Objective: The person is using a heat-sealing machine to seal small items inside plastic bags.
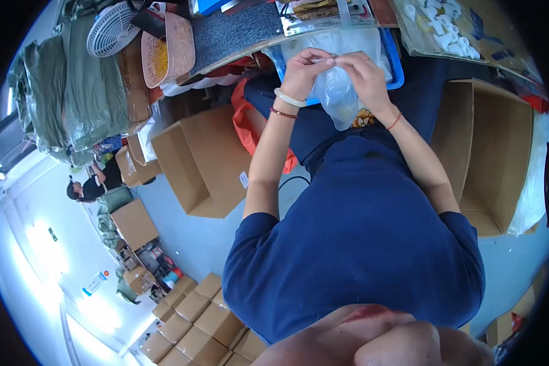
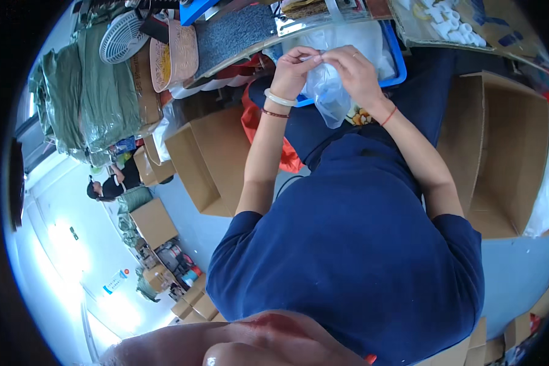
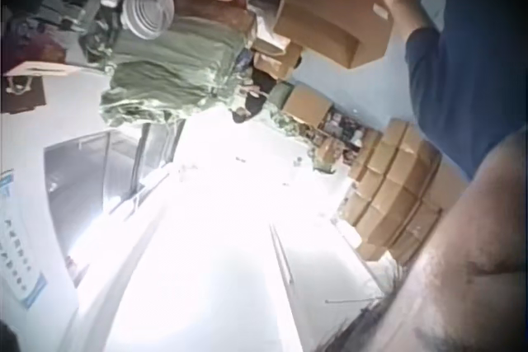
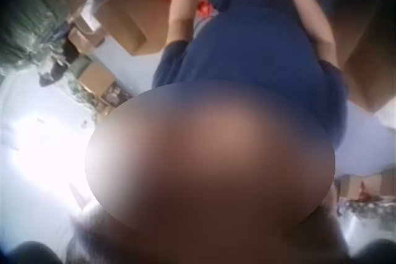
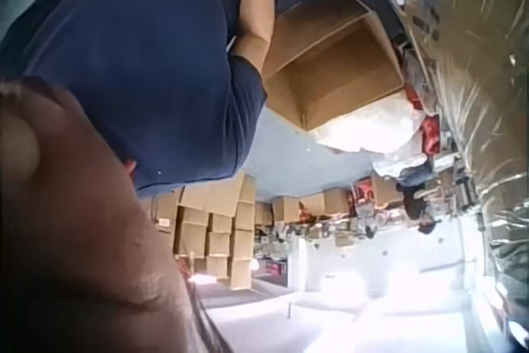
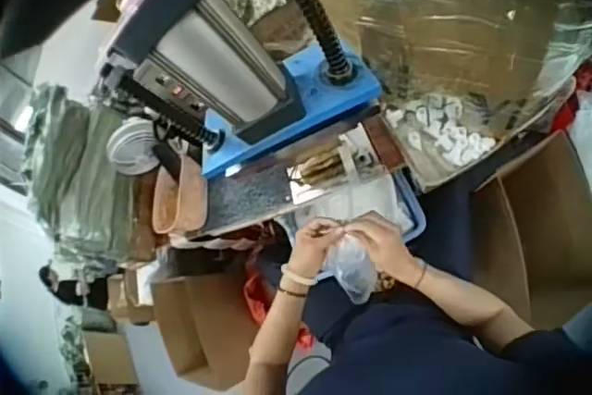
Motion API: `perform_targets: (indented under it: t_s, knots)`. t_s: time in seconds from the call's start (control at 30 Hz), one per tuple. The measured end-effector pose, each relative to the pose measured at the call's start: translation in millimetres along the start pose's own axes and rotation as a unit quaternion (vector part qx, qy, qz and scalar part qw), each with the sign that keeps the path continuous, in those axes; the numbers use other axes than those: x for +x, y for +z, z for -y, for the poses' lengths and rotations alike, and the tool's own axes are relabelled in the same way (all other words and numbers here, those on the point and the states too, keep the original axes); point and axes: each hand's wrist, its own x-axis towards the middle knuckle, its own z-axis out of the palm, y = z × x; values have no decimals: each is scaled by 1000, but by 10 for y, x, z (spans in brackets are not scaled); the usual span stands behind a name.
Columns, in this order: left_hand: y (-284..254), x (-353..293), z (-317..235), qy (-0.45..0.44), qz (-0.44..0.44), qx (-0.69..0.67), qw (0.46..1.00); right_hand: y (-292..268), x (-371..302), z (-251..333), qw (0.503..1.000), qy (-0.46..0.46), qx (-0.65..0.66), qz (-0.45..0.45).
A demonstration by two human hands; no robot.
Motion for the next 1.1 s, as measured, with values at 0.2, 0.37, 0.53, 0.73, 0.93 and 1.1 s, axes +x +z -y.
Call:
perform_targets:
  t_s: [0.2, 0.37, 0.53, 0.73, 0.93, 1.1]
  knots:
    - [-60, -23, 2, 75, 73, 194, 975, -51, 168, 41, 998, -26, 22, 62]
    - [-32, -10, 89, 276, -42, 470, 837, 316, 262, -222, 991, 106, 28, 78]
    - [106, -35, 293, 361, -188, 443, 799, 270, 219, -401, 953, 253, 102, 130]
    - [4, -147, 368, 194, -162, 329, 910, 1, 197, -441, 952, 243, 100, 155]
    - [-164, -166, 491, 252, -185, 393, 865, -133, -19, -483, 938, -97, -325, 75]
    - [35, -554, 764, 7, 23, 149, 989, -417, -115, -445, 954, 77, -236, 170]
